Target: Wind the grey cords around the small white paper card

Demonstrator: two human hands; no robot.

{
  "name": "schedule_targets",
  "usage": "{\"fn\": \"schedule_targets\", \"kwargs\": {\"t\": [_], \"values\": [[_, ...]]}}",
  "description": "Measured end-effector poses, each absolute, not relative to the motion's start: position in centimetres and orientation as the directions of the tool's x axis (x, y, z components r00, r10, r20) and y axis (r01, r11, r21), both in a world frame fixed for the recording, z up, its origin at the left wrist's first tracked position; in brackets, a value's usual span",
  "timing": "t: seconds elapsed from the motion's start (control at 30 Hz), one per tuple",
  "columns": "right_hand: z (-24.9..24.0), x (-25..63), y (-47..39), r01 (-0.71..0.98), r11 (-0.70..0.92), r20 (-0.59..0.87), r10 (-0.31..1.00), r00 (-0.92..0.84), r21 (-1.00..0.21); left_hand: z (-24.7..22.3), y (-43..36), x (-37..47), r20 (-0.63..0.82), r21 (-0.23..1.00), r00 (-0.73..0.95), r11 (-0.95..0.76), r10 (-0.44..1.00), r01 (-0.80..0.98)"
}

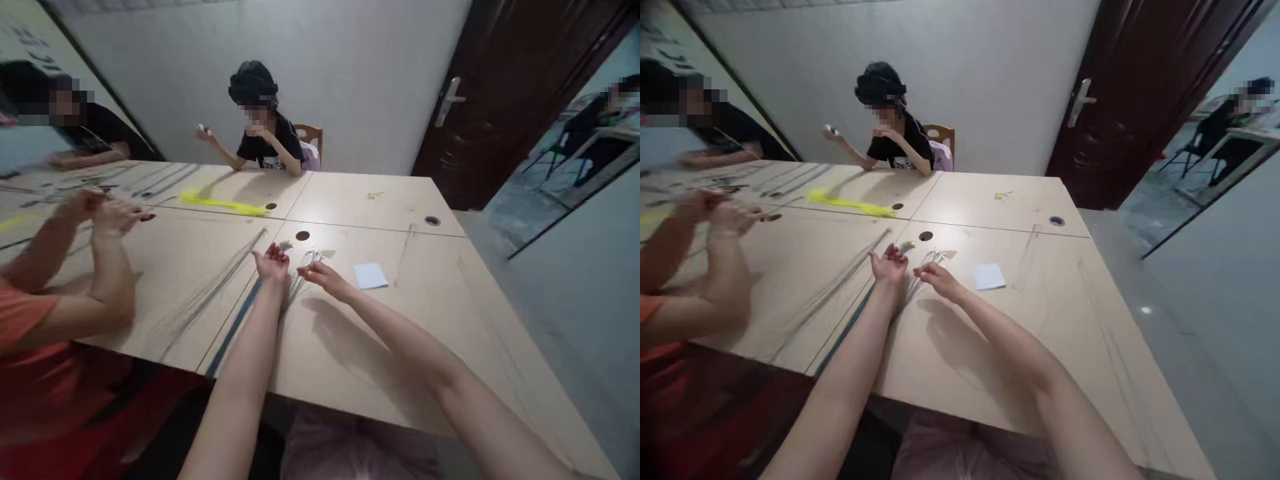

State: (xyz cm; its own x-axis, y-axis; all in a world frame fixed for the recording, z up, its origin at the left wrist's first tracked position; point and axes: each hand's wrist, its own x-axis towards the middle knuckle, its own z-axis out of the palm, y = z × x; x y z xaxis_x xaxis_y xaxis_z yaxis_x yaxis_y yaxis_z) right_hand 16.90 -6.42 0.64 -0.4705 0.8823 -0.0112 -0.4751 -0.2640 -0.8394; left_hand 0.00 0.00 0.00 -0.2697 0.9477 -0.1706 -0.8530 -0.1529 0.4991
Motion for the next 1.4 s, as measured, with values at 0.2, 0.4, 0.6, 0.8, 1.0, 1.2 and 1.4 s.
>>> {"fn": "schedule_targets", "kwargs": {"t": [0.2, 0.4, 0.6, 0.8, 1.0, 1.2, 1.4], "values": [[-0.5, 12.5, -4.8, -0.512, -0.477, -0.192, 0.837, -0.513, -0.714, 0.5, -0.8, -1.3, -0.109, 0.373, -0.250, -0.194, 0.962, -0.908], [-1.6, 12.6, -5.0, -0.509, -0.523, -0.238, 0.819, -0.522, -0.683, 2.5, -2.1, -3.6, -0.130, 0.286, -0.287, -0.241, 0.949, -0.928], [-2.1, 12.5, -4.7, -0.495, -0.545, -0.270, 0.809, -0.522, -0.676, 2.8, -4.2, -8.0, -0.085, 0.246, -0.373, -0.343, 0.924, -0.906], [-2.3, 12.5, -4.7, -0.480, -0.547, -0.295, 0.812, -0.504, -0.685, 1.6, -4.4, -9.6, -0.223, 0.186, -0.442, -0.407, 0.869, -0.894], [-1.9, 12.8, -5.2, -0.478, -0.547, -0.313, 0.817, -0.485, -0.687, 2.2, -5.2, -11.4, -0.203, 0.229, -0.546, -0.503, 0.813, -0.833], [-1.6, 13.2, -5.7, -0.480, -0.526, -0.288, 0.826, -0.484, -0.702, 3.6, -5.8, -12.4, -0.060, 0.360, -0.590, -0.533, 0.805, -0.765], [0.7, 15.0, -6.8, -0.396, -0.374, -0.126, 0.841, -0.527, -0.839, 7.7, -9.7, -10.9, 0.150, 0.649, -0.459, -0.437, 0.876, -0.623]]}}
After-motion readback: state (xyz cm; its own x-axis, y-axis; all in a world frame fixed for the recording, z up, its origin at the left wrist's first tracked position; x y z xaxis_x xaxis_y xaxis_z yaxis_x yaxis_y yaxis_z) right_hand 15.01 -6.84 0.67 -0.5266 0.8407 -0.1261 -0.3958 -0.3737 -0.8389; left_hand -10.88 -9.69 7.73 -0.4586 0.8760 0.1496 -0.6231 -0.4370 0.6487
